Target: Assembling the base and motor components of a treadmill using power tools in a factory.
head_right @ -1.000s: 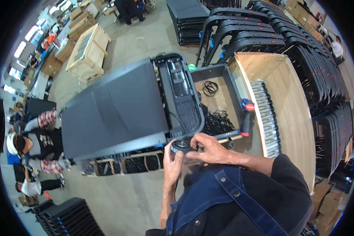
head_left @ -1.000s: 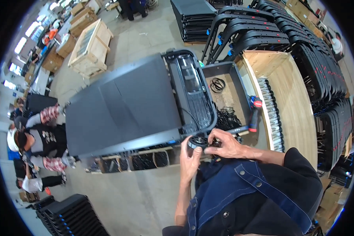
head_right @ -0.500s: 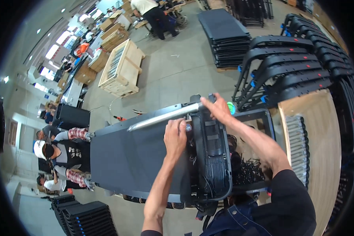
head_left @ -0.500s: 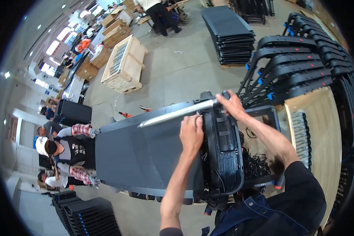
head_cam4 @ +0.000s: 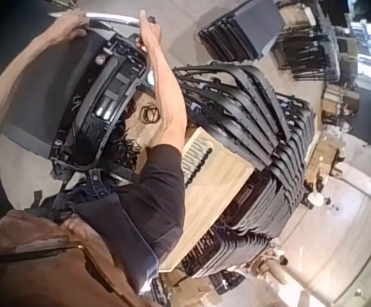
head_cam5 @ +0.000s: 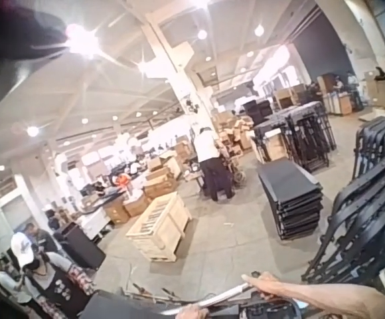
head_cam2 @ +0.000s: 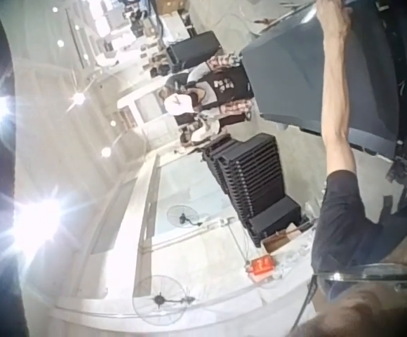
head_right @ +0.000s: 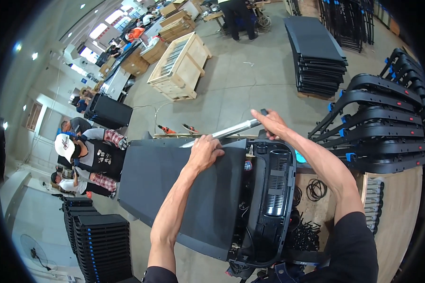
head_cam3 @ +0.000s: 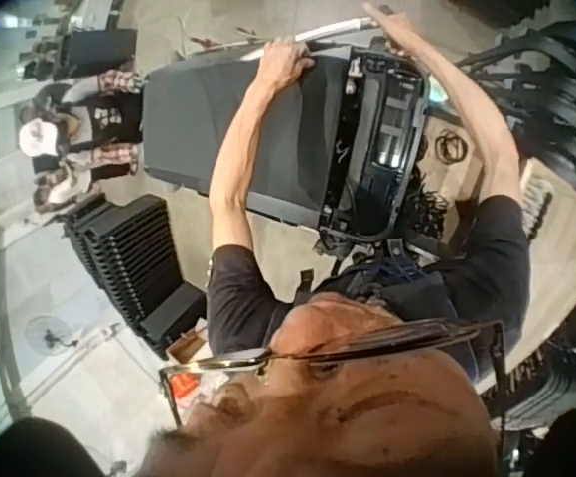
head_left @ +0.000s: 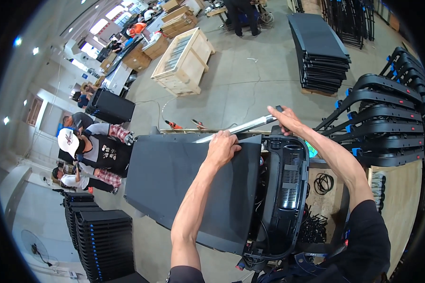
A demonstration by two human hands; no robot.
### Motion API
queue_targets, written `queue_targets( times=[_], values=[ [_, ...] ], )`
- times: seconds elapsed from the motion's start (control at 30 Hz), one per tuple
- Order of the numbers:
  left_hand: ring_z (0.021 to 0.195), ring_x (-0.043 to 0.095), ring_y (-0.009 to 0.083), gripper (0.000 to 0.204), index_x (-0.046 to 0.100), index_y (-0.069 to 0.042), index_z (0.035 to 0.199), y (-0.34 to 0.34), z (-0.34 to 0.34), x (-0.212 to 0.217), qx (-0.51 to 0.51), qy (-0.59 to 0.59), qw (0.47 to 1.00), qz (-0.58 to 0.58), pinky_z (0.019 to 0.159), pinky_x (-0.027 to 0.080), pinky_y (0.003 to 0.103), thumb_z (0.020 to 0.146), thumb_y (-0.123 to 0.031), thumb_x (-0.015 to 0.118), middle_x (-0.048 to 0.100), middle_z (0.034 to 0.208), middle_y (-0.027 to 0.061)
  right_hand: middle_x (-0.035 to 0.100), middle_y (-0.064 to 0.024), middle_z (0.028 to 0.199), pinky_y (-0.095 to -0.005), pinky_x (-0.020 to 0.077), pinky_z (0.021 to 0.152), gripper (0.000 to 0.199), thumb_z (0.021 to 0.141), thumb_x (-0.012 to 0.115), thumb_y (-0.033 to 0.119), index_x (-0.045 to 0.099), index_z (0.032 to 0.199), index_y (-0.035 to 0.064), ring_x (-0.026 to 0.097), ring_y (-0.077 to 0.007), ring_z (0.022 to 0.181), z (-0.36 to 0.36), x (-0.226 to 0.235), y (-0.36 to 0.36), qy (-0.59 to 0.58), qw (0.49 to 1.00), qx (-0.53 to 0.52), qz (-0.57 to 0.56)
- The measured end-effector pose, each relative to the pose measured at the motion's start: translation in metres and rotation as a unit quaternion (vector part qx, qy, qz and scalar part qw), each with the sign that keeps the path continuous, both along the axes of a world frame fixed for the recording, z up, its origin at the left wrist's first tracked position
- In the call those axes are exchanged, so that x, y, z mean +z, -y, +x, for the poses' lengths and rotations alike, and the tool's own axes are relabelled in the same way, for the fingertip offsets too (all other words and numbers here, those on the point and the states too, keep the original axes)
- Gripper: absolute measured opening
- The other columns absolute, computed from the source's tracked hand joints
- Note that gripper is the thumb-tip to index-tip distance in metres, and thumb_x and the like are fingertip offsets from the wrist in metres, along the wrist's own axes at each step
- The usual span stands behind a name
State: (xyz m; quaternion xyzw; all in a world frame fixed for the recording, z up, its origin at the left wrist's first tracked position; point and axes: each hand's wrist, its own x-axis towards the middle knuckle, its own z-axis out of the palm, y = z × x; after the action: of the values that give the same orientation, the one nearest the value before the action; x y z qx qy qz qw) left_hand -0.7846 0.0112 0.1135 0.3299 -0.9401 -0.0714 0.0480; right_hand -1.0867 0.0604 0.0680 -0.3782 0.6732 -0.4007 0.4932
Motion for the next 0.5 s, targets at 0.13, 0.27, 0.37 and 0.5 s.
queue_targets(
  times=[0.13, 0.27, 0.37, 0.5],
  values=[
    [0.101, 0.058, 0.0339, 0.019, 0.072, -0.008, 0.097, -0.041, -0.008, 0.017, 0.092, -0.108, 0.986, -0.087, 0.088, 0.045, 0.047, 0.084, -0.022, 0.076, 0.063, 0.102, 0.0115, 0.059, -0.0102, 0.068, -0.0314, 0.0439, 0.04, 0.094, 0.084, 0.056, 0.082, 0.062, 0.113, -0.0068, 0.056, -0.0154, 0.049, 0.058, 0.019, 0.043, -0.08, 0.986, 0.148, -0.021],
    [0.103, 0.059, 0.0329, 0.022, 0.07, -0.007, 0.106, -0.125, 0.011, 0.033, 0.2, -0.222, 0.953, -0.043, 0.09, 0.046, 0.045, 0.087, -0.017, 0.076, 0.065, 0.101, 0.0097, 0.06, -0.0101, 0.066, -0.0358, 0.0468, 0.044, 0.098, 0.08, 0.05, 0.09, 0.067, 0.094, -0.0052, 0.058, -0.0192, 0.051, 0.092, 0.032, 0.068, -0.156, 0.931, 0.33, -0.024],
    [0.091, 0.065, 0.0295, 0.026, 0.066, -0.004, 0.114, -0.221, 0.077, 0.022, 0.324, -0.207, 0.923, -0.005, 0.082, 0.051, 0.039, 0.091, -0.015, 0.073, 0.068, 0.096, 0.0112, 0.062, -0.0084, 0.073, -0.0328, 0.0515, 0.049, 0.094, 0.085, 0.046, 0.088, 0.068, 0.119, 0.0022, 0.058, -0.0165, 0.056, 0.105, 0.026, 0.078, -0.205, 0.88, 0.426, 0.04],
    [0.082, 0.067, 0.0211, 0.02, 0.063, 0.003, 0.114, -0.37, 0.152, 0.0, 0.589, -0.211, 0.745, 0.23, 0.079, 0.054, 0.037, 0.101, -0.012, 0.061, 0.07, 0.088, 0.0132, 0.071, -0.0157, 0.107, -0.0335, 0.0602, 0.057, 0.081, 0.098, 0.036, 0.076, 0.062, 0.136, 0.0087, 0.069, -0.0252, 0.074, 0.139, 0.05, 0.059, -0.265, 0.859, 0.437, -0.015]
  ],
)
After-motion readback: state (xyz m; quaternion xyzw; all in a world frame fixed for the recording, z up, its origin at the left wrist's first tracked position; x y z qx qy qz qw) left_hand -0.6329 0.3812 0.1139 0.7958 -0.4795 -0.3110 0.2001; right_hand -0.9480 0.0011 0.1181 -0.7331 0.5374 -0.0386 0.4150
